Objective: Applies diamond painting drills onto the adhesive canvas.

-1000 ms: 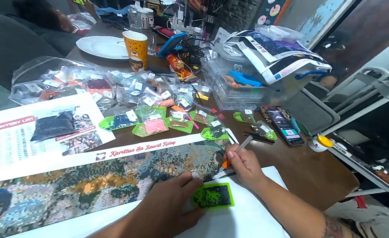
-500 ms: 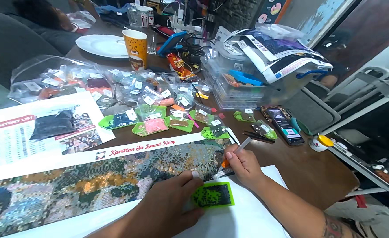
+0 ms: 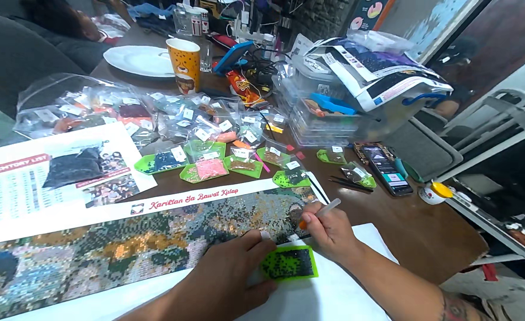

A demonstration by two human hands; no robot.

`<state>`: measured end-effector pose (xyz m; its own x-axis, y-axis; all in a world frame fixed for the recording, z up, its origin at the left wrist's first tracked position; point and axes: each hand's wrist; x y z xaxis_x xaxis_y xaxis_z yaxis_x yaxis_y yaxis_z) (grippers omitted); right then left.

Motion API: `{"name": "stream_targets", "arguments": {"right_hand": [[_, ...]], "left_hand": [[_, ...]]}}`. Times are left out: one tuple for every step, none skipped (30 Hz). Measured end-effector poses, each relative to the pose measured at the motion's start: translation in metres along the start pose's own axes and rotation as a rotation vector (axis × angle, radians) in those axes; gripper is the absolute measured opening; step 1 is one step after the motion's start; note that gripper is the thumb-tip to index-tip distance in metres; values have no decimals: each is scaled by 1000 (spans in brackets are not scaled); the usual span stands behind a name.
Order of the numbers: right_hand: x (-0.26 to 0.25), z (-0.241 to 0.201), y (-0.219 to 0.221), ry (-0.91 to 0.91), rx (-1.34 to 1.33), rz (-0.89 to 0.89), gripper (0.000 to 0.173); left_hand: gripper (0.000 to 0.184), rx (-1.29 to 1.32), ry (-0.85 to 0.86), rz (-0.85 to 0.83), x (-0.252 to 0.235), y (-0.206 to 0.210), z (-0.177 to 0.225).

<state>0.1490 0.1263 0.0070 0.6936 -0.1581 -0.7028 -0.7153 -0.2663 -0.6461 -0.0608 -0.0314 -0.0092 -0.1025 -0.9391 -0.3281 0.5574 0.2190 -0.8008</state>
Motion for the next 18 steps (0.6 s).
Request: {"name": "stream_targets", "arguments": {"right_hand": [[0, 1, 0, 31, -18, 20, 34], [1, 1, 0, 63, -40, 38, 35], [1, 2, -1, 94, -59, 46, 35], [1, 2, -2, 122, -71, 51, 34], [1, 2, -1, 151, -79, 56, 33], [1, 2, -1, 178, -83, 60, 32], [0, 1, -1, 204, -81, 63, 30], [0, 0, 0, 228, -84, 67, 29], [-1, -1, 0, 248, -90, 73, 29], [-1, -1, 0, 263, -94, 76, 28], [-1, -2, 1, 272, -94, 79, 28], [-1, -2, 1, 278, -95, 82, 27], [-1, -3, 1, 285, -93, 82, 27], [-1, -3, 1, 292, -93, 86, 27], [-1, -4, 1, 297, -94, 89, 26], [-1, -4, 2, 303, -96, 91, 26], [-1, -4, 2, 307, -97, 91, 26], [-1, -5, 2, 309, -98, 91, 26]], "left_hand": [[47, -1, 2, 4, 0, 0, 0], [47, -5, 5, 8, 0, 0, 0], [47, -8, 3, 9, -1, 0, 1], [47, -10, 1, 8, -1, 0, 1], [47, -11, -3, 8, -1, -1, 1], [47, -11, -4, 7, -1, -1, 1], [47, -8, -5, 6, 0, -1, 1], [47, -8, -5, 6, 0, -1, 1], [47, -9, -4, 9, 0, 0, 1], [47, -9, -2, 8, 0, 0, 0], [47, -7, -1, 7, 0, 0, 0], [47, -6, 0, 5, 0, 0, 0], [47, -6, 0, 2, 0, 0, 0], [47, -10, 1, 2, 0, -1, 0], [47, -11, 2, 3, 0, -1, 1], [47, -10, 1, 1, 0, -1, 1], [47, -10, 0, 0, 0, -1, 1], [48, -12, -3, -6, 0, -2, 1]]}}
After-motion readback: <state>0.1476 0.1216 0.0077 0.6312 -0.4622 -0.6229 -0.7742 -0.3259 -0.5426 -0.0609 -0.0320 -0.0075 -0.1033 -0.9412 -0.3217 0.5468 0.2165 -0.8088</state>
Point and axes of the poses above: each hand's wrist, its own x-axis away from the middle knuckle, its own y-axis out of the palm, z = x × y, and after that the axes turned 11 degrees about -y, right-handed
